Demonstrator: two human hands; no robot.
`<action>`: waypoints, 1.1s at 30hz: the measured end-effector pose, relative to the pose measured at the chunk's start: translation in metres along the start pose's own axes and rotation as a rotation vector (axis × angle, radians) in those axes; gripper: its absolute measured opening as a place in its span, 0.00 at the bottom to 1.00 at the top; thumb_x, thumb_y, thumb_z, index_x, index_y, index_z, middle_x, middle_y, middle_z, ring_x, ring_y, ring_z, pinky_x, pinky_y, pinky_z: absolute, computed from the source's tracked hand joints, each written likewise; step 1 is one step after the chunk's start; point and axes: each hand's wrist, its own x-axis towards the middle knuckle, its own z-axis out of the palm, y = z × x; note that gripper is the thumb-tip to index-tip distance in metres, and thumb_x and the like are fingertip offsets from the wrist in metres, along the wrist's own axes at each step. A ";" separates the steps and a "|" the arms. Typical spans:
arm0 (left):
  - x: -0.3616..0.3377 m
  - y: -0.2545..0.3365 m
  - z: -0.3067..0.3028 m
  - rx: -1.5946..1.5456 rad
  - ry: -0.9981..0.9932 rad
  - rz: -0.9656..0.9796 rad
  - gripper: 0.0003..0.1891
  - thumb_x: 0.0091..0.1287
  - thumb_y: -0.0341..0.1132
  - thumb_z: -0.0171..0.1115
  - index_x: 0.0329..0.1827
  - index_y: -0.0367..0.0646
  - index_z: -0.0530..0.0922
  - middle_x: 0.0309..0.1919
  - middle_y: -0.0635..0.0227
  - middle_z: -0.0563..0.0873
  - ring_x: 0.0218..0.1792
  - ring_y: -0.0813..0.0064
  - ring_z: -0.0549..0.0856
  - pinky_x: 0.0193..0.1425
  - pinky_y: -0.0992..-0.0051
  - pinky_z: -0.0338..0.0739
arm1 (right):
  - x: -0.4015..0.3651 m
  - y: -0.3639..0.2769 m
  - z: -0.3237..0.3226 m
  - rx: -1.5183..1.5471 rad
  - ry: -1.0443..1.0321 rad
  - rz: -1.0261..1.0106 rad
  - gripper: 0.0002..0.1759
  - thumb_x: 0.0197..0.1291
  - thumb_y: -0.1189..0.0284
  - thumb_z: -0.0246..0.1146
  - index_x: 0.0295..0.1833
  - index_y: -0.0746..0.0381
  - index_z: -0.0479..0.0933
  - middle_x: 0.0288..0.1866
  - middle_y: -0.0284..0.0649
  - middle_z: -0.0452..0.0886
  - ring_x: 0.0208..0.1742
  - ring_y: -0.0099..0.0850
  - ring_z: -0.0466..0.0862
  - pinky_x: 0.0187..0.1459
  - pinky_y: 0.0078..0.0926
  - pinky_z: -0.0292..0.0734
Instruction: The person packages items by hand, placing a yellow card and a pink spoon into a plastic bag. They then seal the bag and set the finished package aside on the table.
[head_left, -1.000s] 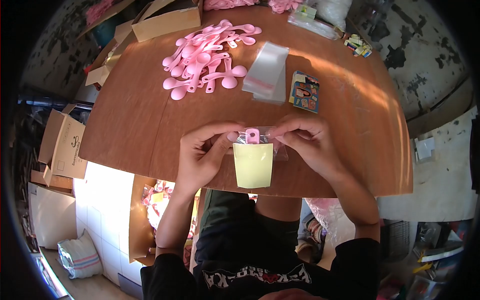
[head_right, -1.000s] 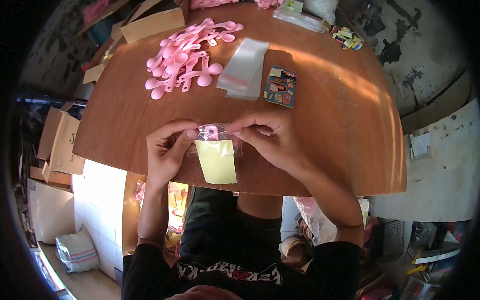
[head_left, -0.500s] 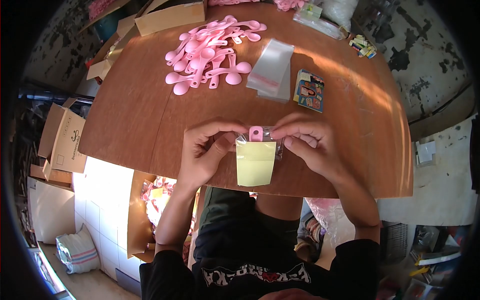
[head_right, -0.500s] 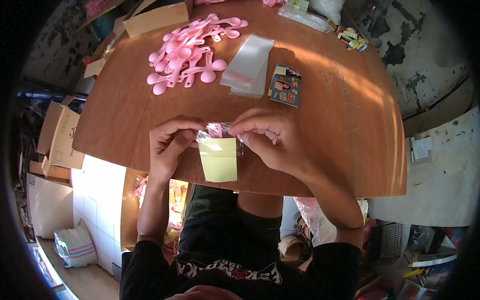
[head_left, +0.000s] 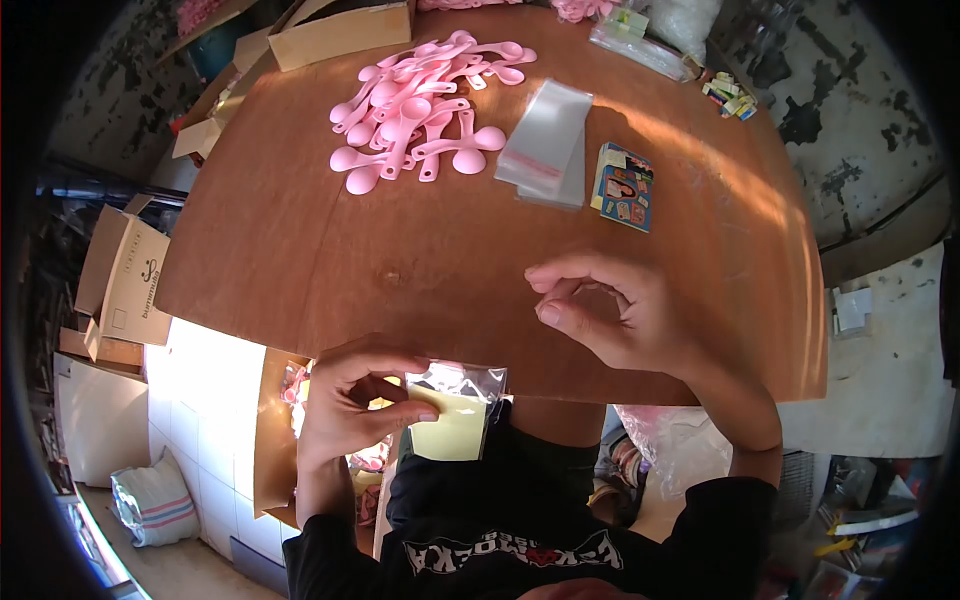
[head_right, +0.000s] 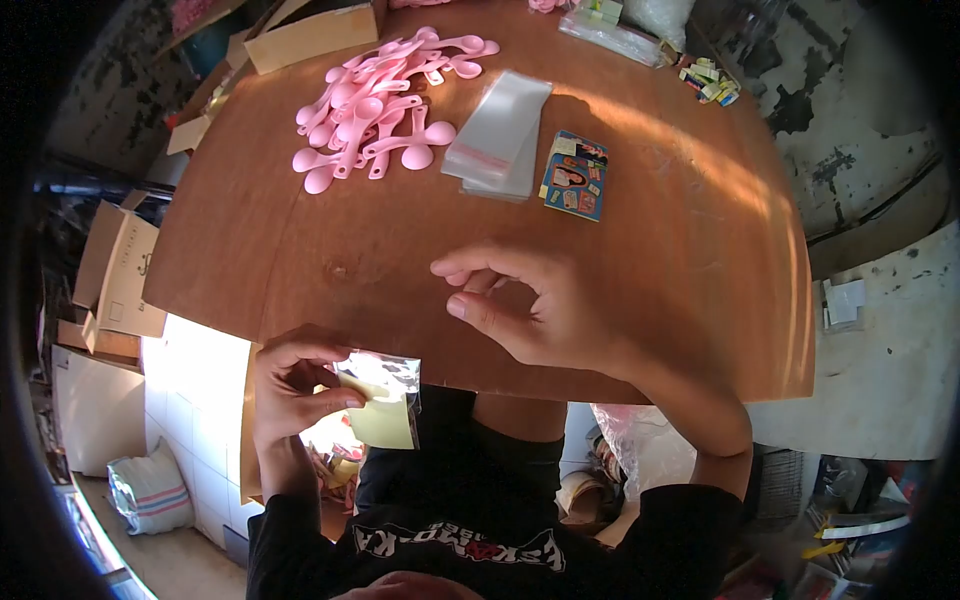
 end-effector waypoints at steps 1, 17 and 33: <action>-0.015 -0.007 -0.008 -0.007 -0.011 -0.045 0.22 0.50 0.16 0.76 0.49 0.32 0.81 0.47 0.56 0.84 0.47 0.68 0.88 0.47 0.73 0.90 | 0.009 0.004 -0.008 -0.124 0.028 -0.059 0.15 0.62 0.79 0.66 0.55 0.68 0.79 0.44 0.40 0.85 0.45 0.24 0.85 0.49 0.23 0.81; -0.125 -0.088 -0.061 0.976 0.082 -0.678 0.33 0.64 0.42 0.69 0.69 0.38 0.68 0.66 0.47 0.73 0.67 0.47 0.72 0.69 0.57 0.69 | 0.124 0.113 -0.075 -0.814 -0.045 0.137 0.06 0.49 0.70 0.66 0.32 0.59 0.86 0.31 0.43 0.87 0.31 0.38 0.86 0.35 0.35 0.80; 0.038 0.017 0.057 0.774 0.269 0.316 0.23 0.54 0.21 0.70 0.56 0.39 0.78 0.59 0.52 0.81 0.68 0.51 0.75 0.77 0.50 0.57 | 0.024 -0.024 -0.015 -0.590 -0.393 -0.165 0.05 0.58 0.71 0.66 0.34 0.61 0.83 0.35 0.36 0.83 0.35 0.38 0.84 0.39 0.34 0.78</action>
